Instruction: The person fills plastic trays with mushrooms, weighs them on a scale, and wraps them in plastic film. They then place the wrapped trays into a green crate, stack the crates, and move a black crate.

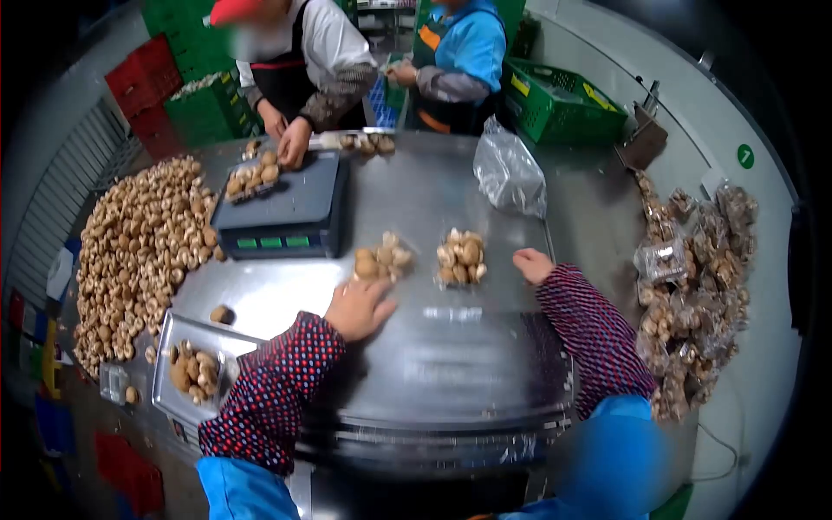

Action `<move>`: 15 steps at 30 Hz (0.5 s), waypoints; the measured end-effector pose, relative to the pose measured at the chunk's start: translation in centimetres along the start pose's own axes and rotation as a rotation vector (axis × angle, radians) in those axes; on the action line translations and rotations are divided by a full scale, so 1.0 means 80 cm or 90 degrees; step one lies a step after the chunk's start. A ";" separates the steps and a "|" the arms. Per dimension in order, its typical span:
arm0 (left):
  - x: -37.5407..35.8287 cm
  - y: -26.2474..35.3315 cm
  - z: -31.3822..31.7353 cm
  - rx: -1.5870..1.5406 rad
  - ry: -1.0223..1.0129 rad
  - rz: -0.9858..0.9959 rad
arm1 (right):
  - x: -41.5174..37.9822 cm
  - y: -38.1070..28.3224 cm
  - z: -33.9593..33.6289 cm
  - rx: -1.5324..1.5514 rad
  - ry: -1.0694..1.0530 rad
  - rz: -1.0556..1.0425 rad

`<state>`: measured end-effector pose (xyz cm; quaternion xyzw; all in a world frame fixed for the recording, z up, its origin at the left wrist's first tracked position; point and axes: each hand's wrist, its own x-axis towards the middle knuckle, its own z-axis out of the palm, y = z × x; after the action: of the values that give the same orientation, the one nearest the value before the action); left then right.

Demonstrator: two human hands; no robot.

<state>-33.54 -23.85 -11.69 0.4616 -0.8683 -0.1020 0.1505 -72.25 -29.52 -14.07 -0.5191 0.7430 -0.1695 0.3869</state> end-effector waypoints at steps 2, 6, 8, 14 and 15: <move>0.009 0.014 -0.019 -0.019 -0.130 -0.097 | 0.131 0.036 0.033 -0.260 0.124 -0.135; 0.005 0.003 -0.005 0.016 -0.021 0.007 | 0.279 0.069 0.075 -0.168 0.211 -0.097; 0.007 0.004 -0.006 0.029 -0.008 0.020 | 0.253 0.039 0.075 0.064 0.090 -0.001; 0.011 0.004 -0.006 0.015 -0.032 0.005 | 0.202 0.001 0.065 0.201 -0.123 0.059; 0.010 0.004 -0.007 0.014 -0.029 0.003 | 0.201 0.002 0.064 0.192 -0.130 0.066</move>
<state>-34.04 -24.35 -10.90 0.4584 -0.8738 -0.1026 0.1258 -71.12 -43.20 -23.88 -0.4305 0.6919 -0.2055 0.5420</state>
